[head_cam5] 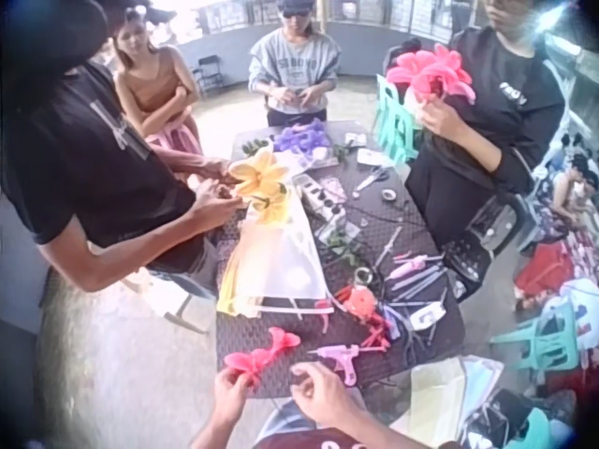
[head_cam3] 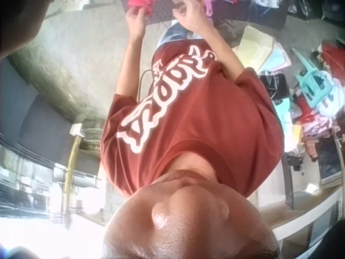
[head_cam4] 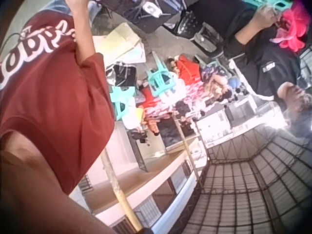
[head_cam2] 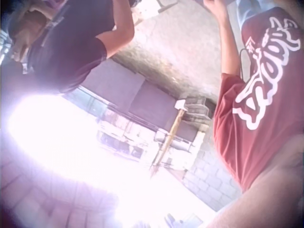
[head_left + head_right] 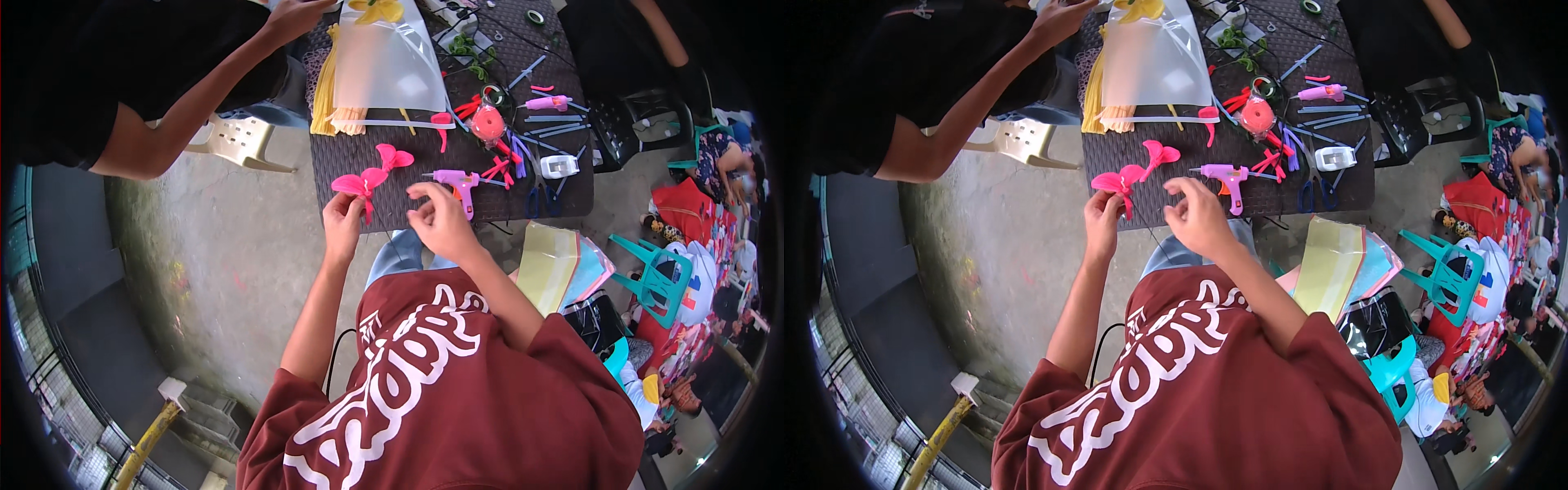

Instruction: The person assembles pink petals into a flower shape using a glue gun to secure them.

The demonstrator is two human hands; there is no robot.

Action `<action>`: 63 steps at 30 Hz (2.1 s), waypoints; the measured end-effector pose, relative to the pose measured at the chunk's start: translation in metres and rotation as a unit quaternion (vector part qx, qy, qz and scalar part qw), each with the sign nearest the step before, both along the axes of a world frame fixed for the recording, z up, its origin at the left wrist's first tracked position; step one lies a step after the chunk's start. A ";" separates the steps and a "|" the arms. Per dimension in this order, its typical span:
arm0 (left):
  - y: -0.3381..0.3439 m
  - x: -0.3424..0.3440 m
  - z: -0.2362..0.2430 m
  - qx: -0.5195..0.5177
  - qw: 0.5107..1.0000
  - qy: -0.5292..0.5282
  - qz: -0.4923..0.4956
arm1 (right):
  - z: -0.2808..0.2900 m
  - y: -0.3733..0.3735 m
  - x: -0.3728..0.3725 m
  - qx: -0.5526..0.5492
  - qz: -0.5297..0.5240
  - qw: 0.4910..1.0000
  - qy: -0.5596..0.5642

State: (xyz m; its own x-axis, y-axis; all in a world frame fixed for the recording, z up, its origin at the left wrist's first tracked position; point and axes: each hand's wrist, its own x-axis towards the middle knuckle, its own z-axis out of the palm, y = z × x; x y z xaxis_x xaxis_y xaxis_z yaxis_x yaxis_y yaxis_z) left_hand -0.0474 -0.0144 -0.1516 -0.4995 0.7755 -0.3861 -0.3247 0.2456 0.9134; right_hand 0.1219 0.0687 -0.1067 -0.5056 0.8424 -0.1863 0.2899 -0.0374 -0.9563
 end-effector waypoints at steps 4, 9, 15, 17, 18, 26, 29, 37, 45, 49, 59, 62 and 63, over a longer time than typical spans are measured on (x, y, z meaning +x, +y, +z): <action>-0.010 -0.004 -0.011 -0.011 0.998 -0.064 -0.013 | -0.033 -0.011 -0.026 -0.028 0.033 0.999 -0.016; -0.026 -0.009 -0.034 -0.028 0.993 -0.110 -0.025 | -0.057 -0.023 -0.047 -0.040 0.065 0.997 -0.001; -0.033 -0.006 -0.044 -0.030 0.995 -0.089 -0.029 | -0.077 -0.038 -0.059 -0.034 0.044 0.998 0.009; -0.036 -0.009 -0.057 -0.035 0.995 -0.090 -0.028 | -0.082 -0.042 -0.058 -0.048 0.017 0.999 0.009; -0.036 -0.012 -0.060 -0.046 0.996 -0.071 -0.025 | -0.080 -0.042 -0.055 -0.052 0.004 0.999 -0.004; -0.034 -0.031 -0.091 -0.070 0.992 0.105 -0.015 | -0.094 -0.024 -0.020 0.034 -0.051 0.984 -0.168; -0.027 -0.036 -0.084 -0.081 0.988 0.128 -0.028 | -0.098 -0.022 -0.019 0.081 -0.029 0.980 -0.181; -0.022 -0.037 -0.093 -0.205 0.949 0.239 -0.029 | -0.084 -0.030 -0.026 0.013 -0.029 0.988 -0.148; -0.033 -0.030 -0.091 -0.187 0.922 0.338 0.034 | -0.079 -0.028 -0.013 -0.149 -0.016 0.988 -0.034; -0.022 -0.015 -0.047 -0.131 0.939 0.312 -0.060 | -0.073 -0.017 -0.001 -0.285 -0.028 0.956 0.060; 0.017 0.062 -0.026 -0.073 0.987 0.012 -0.143 | -0.067 -0.011 0.039 -0.351 -0.063 0.931 0.082; 0.020 0.071 -0.034 -0.108 0.985 -0.043 -0.130 | -0.056 -0.016 0.048 -0.335 -0.098 0.932 0.099; 0.022 0.073 -0.038 -0.115 0.984 -0.063 -0.121 | -0.055 -0.016 0.053 -0.312 -0.113 0.939 0.092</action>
State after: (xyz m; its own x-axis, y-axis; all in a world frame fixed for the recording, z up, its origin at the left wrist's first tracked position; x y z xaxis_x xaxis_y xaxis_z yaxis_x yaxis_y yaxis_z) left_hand 0.0258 0.0075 -0.1900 -0.2479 0.7505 -0.6126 -0.3374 0.5259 0.7808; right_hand 0.1751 0.0524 -0.1618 -0.4003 0.6873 -0.6061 0.0387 -0.6482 -0.7605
